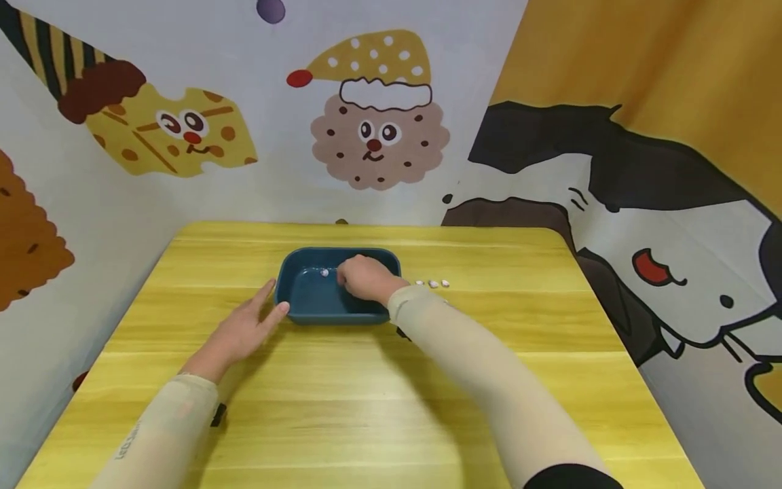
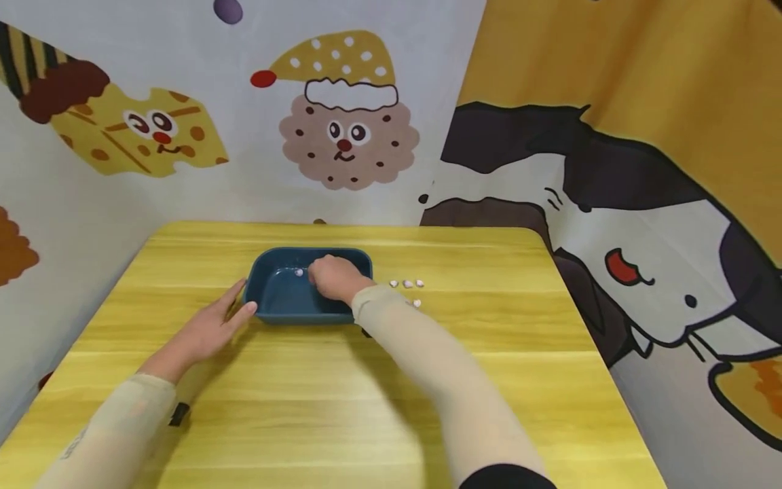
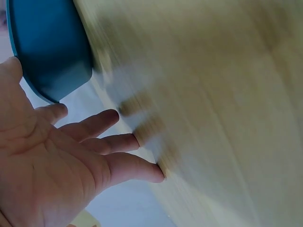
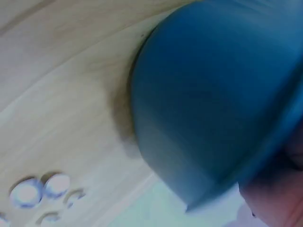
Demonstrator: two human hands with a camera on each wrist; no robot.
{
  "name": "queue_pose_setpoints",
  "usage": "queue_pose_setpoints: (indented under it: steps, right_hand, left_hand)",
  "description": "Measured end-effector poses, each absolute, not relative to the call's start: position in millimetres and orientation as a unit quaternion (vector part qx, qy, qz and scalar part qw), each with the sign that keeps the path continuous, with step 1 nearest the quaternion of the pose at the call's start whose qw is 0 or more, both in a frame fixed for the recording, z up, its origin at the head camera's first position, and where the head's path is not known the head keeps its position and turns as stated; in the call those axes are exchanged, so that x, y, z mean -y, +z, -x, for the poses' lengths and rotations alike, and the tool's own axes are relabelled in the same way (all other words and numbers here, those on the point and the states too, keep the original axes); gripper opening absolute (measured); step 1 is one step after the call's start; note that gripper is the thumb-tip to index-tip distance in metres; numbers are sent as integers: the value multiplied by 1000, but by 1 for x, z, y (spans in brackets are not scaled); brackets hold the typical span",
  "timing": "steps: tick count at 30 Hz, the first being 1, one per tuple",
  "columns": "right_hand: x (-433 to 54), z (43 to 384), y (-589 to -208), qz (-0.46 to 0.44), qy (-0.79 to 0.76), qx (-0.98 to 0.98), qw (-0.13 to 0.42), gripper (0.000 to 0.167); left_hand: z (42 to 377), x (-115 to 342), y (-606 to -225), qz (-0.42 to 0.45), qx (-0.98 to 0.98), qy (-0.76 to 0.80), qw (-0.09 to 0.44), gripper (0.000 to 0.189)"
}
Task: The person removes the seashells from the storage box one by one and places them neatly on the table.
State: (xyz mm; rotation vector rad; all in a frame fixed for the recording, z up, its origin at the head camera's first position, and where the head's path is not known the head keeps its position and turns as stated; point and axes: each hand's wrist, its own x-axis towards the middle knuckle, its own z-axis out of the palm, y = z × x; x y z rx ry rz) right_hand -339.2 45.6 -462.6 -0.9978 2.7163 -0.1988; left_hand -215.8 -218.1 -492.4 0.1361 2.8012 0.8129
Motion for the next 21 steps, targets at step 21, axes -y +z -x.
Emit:
queue_pose_setpoints:
  steps: [21]
  right_hand:
    - [-294, 316, -448, 166, -218, -962, 18, 20]
  left_hand:
    - [215, 223, -491, -54, -952, 274, 122, 92]
